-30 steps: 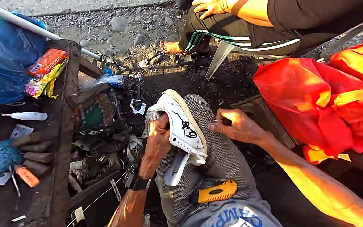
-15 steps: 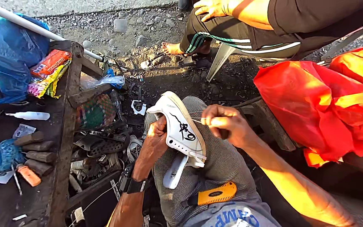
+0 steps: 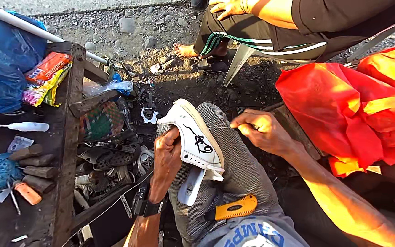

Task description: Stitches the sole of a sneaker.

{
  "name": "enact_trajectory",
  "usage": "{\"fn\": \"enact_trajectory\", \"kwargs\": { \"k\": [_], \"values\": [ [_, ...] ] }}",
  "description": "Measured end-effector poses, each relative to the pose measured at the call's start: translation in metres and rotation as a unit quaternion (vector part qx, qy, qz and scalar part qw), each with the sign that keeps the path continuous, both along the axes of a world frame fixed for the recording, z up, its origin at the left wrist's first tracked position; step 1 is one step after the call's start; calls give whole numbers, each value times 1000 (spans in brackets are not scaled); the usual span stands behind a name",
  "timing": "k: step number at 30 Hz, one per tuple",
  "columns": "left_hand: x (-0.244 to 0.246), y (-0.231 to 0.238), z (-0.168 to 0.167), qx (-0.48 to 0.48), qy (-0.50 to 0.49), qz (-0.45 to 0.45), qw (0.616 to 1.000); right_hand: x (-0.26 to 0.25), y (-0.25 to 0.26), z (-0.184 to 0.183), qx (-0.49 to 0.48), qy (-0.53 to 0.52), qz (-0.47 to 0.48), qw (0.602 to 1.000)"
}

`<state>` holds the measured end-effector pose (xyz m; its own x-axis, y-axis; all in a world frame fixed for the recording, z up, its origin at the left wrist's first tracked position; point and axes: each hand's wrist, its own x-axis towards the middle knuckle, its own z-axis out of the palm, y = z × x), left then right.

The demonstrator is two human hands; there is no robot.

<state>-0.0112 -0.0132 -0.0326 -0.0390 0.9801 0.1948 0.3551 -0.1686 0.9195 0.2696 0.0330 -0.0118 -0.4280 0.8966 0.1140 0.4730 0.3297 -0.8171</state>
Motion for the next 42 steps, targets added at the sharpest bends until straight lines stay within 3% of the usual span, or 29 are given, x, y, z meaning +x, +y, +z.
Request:
{"fn": "enact_trajectory", "kwargs": {
  "k": [2,5,8,11,14,15,17,20,23,25,27,30,34,42],
  "values": [
    [-6,-4,-2,17,76,45,996,-25,1,-6,50,-53,1,997],
    [-33,-15,-7,10,139,109,984,-41,7,-16,-40,16,71,997],
    [-81,-32,-30,-56,158,182,969,-8,5,-15,-120,123,111,979],
    [-126,-53,-65,-165,138,235,948,45,-9,-22,-140,63,70,986],
    [-133,-57,-66,-267,191,171,929,76,-32,-44,-198,7,33,980],
    [-125,-55,-53,-263,212,137,931,82,-40,-52,-223,-7,21,975],
    [-95,-43,-18,-153,224,112,956,91,-52,-66,-271,-42,-3,962],
    [-44,-21,26,-1,136,50,989,107,-62,-79,-343,-174,-27,923],
    [-26,1,33,-54,29,-69,996,107,-59,-76,-352,-274,-55,893],
    [-29,13,28,-136,-59,-145,978,89,-57,-62,-284,-185,-85,937],
    [-33,17,24,-162,-101,-184,964,53,-53,-43,-200,-2,-104,974],
    [-30,17,21,-144,-120,-193,963,-9,-38,-16,-155,205,-59,965],
    [-28,16,15,-130,-138,-169,967,-45,-18,-14,-116,167,25,979],
    [-12,9,3,-96,-165,-73,979,-58,-12,-27,-102,230,8,968]
  ]
}}
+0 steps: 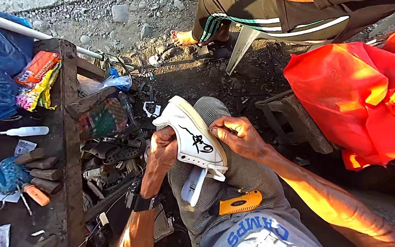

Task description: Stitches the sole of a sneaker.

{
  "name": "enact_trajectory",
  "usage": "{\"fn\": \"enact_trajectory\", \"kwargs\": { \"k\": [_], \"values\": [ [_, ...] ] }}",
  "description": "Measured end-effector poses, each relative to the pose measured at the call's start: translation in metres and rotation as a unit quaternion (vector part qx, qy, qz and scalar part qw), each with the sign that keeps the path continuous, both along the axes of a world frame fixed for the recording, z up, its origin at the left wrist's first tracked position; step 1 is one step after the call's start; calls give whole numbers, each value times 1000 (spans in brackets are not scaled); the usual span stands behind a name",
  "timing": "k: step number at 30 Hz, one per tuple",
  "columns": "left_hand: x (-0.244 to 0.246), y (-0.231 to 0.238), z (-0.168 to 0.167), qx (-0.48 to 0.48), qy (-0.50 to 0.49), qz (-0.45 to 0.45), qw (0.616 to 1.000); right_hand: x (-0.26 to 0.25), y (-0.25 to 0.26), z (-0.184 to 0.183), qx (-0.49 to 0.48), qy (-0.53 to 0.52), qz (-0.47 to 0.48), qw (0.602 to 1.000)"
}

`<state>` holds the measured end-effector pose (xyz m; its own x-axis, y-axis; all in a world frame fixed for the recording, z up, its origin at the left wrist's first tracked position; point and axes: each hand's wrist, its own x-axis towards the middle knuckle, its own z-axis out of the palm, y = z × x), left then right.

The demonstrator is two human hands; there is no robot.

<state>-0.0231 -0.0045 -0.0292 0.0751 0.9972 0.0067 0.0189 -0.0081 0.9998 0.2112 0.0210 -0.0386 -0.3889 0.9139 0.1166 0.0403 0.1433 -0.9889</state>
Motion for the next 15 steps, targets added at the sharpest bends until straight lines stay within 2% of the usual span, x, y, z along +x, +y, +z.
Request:
{"fn": "enact_trajectory", "kwargs": {
  "k": [3,6,7,9,11,12,15],
  "values": [
    [3,0,-2,5,9,16,1000,-1,4,5,-13,-43,15,999],
    [-8,0,11,-44,19,-36,998,17,16,21,-37,-165,64,984],
    [-14,-2,16,-79,-15,-52,995,28,20,28,-47,-212,68,974],
    [-24,-11,24,-156,-155,-68,973,56,27,33,-74,-274,65,957],
    [-19,-27,25,-194,-252,-63,946,81,29,32,-82,-277,54,956],
    [-7,-35,27,-199,-255,-30,946,87,27,30,-80,-265,49,960],
    [44,-46,32,-199,-242,131,940,73,17,25,-65,-145,59,985]
  ]
}}
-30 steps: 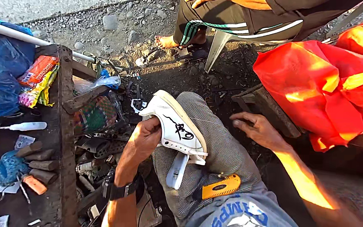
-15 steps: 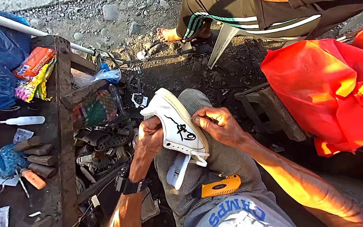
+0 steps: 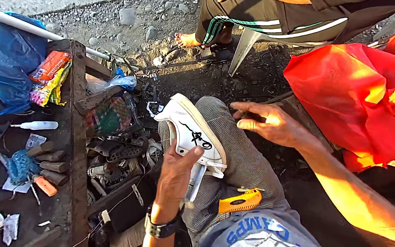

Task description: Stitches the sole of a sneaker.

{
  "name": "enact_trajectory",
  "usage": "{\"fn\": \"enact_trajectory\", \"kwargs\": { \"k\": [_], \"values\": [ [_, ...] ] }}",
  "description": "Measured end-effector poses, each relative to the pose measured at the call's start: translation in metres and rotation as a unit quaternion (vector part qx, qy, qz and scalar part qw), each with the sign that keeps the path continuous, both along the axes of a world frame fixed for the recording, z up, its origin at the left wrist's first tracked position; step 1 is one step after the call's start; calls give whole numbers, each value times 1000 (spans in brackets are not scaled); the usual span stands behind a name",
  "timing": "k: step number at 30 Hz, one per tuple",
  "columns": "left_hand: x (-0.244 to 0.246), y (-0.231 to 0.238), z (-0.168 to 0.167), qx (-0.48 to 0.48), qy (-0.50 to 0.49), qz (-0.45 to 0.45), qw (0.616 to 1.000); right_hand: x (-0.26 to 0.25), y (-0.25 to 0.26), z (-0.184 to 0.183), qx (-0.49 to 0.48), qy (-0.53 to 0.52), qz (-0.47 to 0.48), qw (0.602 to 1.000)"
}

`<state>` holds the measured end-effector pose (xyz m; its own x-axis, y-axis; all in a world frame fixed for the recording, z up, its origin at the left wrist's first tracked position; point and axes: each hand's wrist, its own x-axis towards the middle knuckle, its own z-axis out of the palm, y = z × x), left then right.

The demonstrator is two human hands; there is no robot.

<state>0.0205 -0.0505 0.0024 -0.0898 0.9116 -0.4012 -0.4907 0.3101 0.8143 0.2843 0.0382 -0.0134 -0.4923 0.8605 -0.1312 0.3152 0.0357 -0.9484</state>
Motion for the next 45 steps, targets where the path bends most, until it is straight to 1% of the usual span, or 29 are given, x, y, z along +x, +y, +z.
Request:
{"fn": "enact_trajectory", "kwargs": {
  "k": [1,3,5,7,9,26,28,30,34,36,41,43,45],
  "values": [
    [13,2,-1,-12,8,48,999,-10,-4,-2,0,44,13,999],
    [26,6,-5,-20,27,112,993,-29,-8,-6,14,97,35,995],
    [30,9,-7,-11,44,137,989,-43,-8,-14,60,102,40,992],
    [31,10,-8,-5,51,142,989,-50,-7,-21,104,92,33,990],
    [32,10,-8,-1,54,147,988,-55,-5,-24,123,84,26,989],
    [33,12,-10,17,62,163,984,-58,7,-17,132,73,51,987],
    [34,12,-10,13,69,164,984,-58,9,-14,156,53,62,984],
    [40,10,-9,3,66,159,985,-51,11,-8,189,8,81,979],
    [41,15,-6,15,49,160,986,-58,33,12,275,-82,125,950],
    [40,18,-7,31,63,153,986,-65,44,18,301,-110,150,935],
    [37,22,-7,50,90,141,985,-80,59,52,220,-207,258,918],
    [37,22,-6,45,92,147,984,-88,60,59,207,-238,277,907],
    [35,23,-8,51,95,147,983,-94,57,60,217,-255,280,900]
  ]
}}
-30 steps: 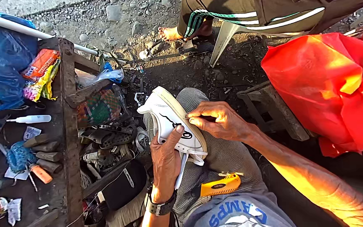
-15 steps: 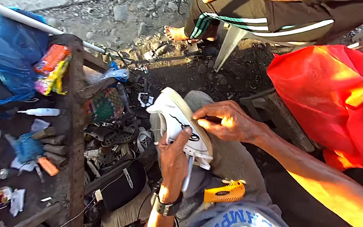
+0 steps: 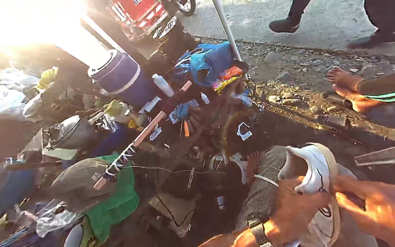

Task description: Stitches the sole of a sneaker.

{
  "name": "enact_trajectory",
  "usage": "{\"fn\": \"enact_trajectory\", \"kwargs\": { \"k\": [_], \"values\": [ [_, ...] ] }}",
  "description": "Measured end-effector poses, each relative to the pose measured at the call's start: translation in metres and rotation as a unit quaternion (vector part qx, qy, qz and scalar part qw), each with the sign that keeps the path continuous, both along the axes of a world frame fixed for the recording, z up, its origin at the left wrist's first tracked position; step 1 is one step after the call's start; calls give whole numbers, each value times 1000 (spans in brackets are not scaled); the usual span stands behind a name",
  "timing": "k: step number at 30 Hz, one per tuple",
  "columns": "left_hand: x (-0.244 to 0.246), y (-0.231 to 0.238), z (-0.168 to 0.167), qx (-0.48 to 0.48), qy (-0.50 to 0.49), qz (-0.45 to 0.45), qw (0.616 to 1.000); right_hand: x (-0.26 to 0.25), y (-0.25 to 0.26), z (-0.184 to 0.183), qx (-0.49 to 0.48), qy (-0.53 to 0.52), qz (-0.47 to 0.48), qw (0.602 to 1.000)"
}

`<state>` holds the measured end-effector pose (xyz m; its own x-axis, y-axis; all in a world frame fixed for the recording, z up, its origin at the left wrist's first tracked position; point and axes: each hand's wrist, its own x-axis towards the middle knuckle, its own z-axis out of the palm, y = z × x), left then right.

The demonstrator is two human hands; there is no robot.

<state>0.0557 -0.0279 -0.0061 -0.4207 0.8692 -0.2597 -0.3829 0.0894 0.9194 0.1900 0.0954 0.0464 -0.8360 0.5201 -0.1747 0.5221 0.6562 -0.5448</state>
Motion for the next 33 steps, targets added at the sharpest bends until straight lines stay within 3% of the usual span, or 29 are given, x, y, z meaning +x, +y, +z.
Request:
{"fn": "enact_trajectory", "kwargs": {
  "k": [3,6,9,11,13,15,17,19,21,23,25,27,29,31,33],
  "values": [
    [-2,1,-3,9,10,-24,1000,-2,-3,0,7,-11,2,1000],
    [-21,1,3,22,69,-123,990,1,0,7,-10,-10,12,1000],
    [-62,-1,16,0,214,-282,935,7,0,9,2,-15,21,1000],
    [-91,-5,17,-11,257,-344,903,17,-2,-7,60,36,14,997],
    [-118,-9,18,-12,281,-333,900,22,-4,-22,108,87,1,990],
    [-141,-11,20,47,296,-272,915,22,-6,-26,119,108,-8,987],
    [-147,-11,27,130,233,-220,938,21,-9,-29,131,127,-15,983],
    [-132,-9,26,185,35,-201,961,21,-12,-31,142,144,-17,979],
    [-109,-8,17,204,-170,-241,934,21,-16,-32,140,151,-15,978],
    [-93,-2,6,209,-311,-221,900,22,-17,-32,132,152,-18,979],
    [-86,8,-4,180,-336,-123,916,23,-19,-31,111,140,-26,984],
    [-78,13,-10,111,-156,-52,980,23,-23,-24,78,126,-33,988],
    [-71,14,-22,82,106,-67,989,24,-24,-18,55,108,-37,992],
    [-66,12,-25,110,324,-111,933,24,-24,-15,47,98,-38,993],
    [-62,10,-26,137,461,-169,860,25,-24,-16,43,96,-42,994]
  ]
}}
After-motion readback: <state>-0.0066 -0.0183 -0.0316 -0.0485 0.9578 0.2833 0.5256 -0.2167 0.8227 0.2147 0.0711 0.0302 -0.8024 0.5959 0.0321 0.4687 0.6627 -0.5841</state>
